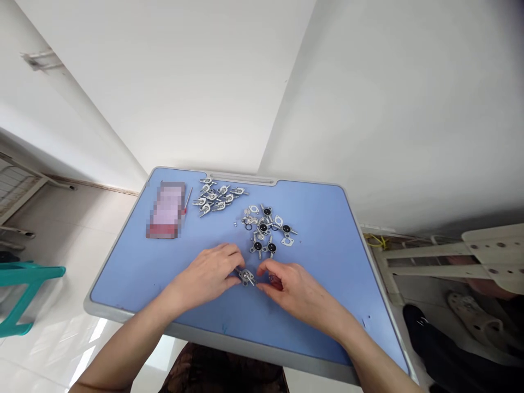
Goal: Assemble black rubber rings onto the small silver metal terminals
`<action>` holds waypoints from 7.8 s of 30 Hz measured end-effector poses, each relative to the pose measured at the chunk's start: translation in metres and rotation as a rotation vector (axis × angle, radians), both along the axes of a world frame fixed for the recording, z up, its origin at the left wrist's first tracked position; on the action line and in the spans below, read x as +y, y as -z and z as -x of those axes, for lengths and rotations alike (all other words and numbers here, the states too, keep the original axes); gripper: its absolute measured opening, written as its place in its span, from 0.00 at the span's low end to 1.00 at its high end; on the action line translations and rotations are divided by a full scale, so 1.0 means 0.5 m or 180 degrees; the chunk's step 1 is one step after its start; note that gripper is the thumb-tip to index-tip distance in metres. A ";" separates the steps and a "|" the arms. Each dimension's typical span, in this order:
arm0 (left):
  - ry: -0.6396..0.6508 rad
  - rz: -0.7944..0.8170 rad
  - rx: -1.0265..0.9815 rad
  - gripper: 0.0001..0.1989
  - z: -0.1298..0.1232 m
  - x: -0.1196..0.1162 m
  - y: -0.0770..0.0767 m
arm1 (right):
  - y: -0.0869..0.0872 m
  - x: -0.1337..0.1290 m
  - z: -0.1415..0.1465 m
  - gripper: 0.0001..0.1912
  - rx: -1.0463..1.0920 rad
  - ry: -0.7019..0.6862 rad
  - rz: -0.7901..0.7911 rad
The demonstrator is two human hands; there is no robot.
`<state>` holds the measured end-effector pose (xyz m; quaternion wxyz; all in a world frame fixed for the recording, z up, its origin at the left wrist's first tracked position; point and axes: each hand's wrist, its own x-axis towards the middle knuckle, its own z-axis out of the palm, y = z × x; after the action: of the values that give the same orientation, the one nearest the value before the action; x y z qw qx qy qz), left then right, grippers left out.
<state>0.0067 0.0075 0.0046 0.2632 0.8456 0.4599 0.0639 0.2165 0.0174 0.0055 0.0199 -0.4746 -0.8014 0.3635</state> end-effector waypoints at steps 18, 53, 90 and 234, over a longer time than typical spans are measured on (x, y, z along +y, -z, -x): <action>-0.0870 0.0075 -0.0794 0.07 0.041 0.053 0.009 | -0.002 0.024 -0.030 0.06 0.0455 0.0452 -0.0082; 0.0238 0.0309 -0.0190 0.07 0.016 0.033 0.004 | 0.017 0.009 0.007 0.07 0.0092 -0.0022 -0.0173; 0.0386 -0.0473 0.0299 0.08 -0.017 0.004 0.017 | 0.026 0.006 0.005 0.06 0.0179 -0.0282 -0.0212; 0.0643 -0.0636 0.0070 0.06 -0.027 -0.006 0.031 | -0.016 0.053 0.027 0.05 -0.0048 -0.0356 0.0539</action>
<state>0.0203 0.0044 -0.0108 0.1778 0.9103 0.3667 0.0733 0.2029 0.0441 0.0135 -0.0466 -0.4319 -0.7931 0.4269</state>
